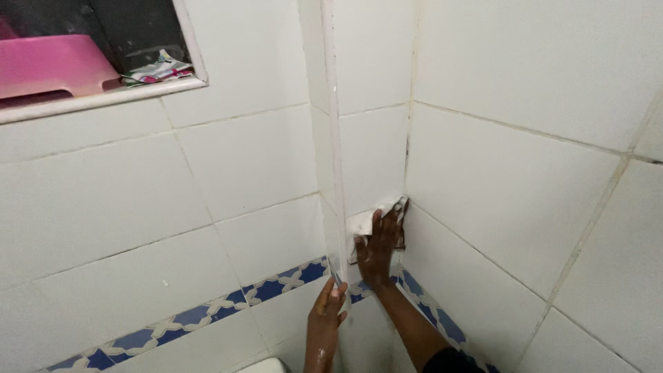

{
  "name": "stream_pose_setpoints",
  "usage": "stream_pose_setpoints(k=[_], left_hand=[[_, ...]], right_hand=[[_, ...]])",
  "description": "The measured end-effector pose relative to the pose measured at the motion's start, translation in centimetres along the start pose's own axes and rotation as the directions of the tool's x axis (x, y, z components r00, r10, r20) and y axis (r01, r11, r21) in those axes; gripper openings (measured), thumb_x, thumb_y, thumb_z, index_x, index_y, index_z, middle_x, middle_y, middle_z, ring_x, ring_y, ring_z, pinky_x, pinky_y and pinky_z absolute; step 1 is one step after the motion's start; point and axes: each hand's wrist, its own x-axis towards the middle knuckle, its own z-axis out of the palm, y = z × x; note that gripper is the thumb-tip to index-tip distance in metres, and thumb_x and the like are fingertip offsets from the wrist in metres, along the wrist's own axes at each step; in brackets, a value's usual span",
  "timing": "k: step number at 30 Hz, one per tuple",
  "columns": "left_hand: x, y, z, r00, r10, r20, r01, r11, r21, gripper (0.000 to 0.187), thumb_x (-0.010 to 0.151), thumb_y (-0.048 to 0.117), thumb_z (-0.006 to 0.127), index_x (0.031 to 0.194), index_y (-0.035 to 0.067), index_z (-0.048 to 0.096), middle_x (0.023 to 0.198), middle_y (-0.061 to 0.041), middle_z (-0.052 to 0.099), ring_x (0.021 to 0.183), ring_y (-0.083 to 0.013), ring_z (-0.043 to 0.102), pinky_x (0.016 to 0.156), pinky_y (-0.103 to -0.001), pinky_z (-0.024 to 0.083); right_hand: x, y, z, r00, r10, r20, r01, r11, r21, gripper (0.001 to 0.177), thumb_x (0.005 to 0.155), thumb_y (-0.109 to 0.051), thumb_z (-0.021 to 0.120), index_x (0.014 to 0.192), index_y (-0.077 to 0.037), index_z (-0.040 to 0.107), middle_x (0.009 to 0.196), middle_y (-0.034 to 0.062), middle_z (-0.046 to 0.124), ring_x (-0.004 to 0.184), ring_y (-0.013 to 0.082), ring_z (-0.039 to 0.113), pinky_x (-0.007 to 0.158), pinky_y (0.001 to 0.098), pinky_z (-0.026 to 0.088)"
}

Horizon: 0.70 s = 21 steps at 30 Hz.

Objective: The person cleans the tiled walls of a bathroom using a cloth and a sponge. They repeatedly wipe the white tiles and decorative border, dipping the cleaning materials into a bucket of water placed on the floor.

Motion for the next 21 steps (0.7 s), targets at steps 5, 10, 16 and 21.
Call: stream_pose_setpoints(k=[5,10,16,21], left_hand=[[0.1,1.5,-1.5,0.998,-0.056,-0.038,0.058,0.997,0.047,0.078,0.092,0.062,0.048,0.156,0.019,0.042,0.147,-0.006,0.066,0.144,-0.0262,0.052,0.115,-0.044,0.044],[0.3,1.0,-1.1,0.993,-0.100,-0.067,0.104,0.993,0.049,0.080,0.089,0.064,0.048,0.156,0.019,0.043,0.147,-0.006,0.065,0.144,-0.0271,0.054,0.115,-0.045,0.046],[-0.4,-1.5,-0.4,0.983,-0.182,0.006,0.182,0.982,0.051,0.086,0.091,0.066,0.045,0.158,0.015,0.035,0.152,-0.009,0.059,0.145,-0.0293,0.049,0.117,-0.045,0.041],[-1.2,-2.7,-1.9,0.980,-0.197,-0.021,0.198,0.980,0.016,0.085,0.091,0.065,0.046,0.158,0.014,0.035,0.152,-0.012,0.060,0.143,-0.0311,0.054,0.117,-0.046,0.044]], right_hand=[[6.8,-1.1,0.2,0.982,-0.135,-0.132,0.130,0.990,-0.047,0.076,0.111,-0.063,0.027,0.170,-0.019,0.008,0.176,0.0191,0.002,0.165,0.0381,0.003,0.132,0.0625,0.006],[13.1,-2.0,0.7,0.984,-0.047,-0.174,0.035,0.997,-0.074,0.069,0.114,-0.058,0.027,0.169,-0.016,0.022,0.175,0.0166,0.018,0.165,0.0353,0.015,0.135,0.0585,0.011],[-2.1,1.7,3.7,0.969,0.128,-0.213,-0.125,0.992,0.028,0.070,0.113,-0.059,0.021,0.168,-0.017,0.019,0.177,0.0164,0.010,0.166,0.0355,0.013,0.137,0.0561,0.010],[-15.7,4.7,7.0,0.924,0.375,-0.069,-0.377,0.926,-0.019,0.075,0.108,-0.062,0.020,0.166,-0.014,0.020,0.175,0.0173,0.012,0.163,0.0361,0.015,0.133,0.0567,0.009]])
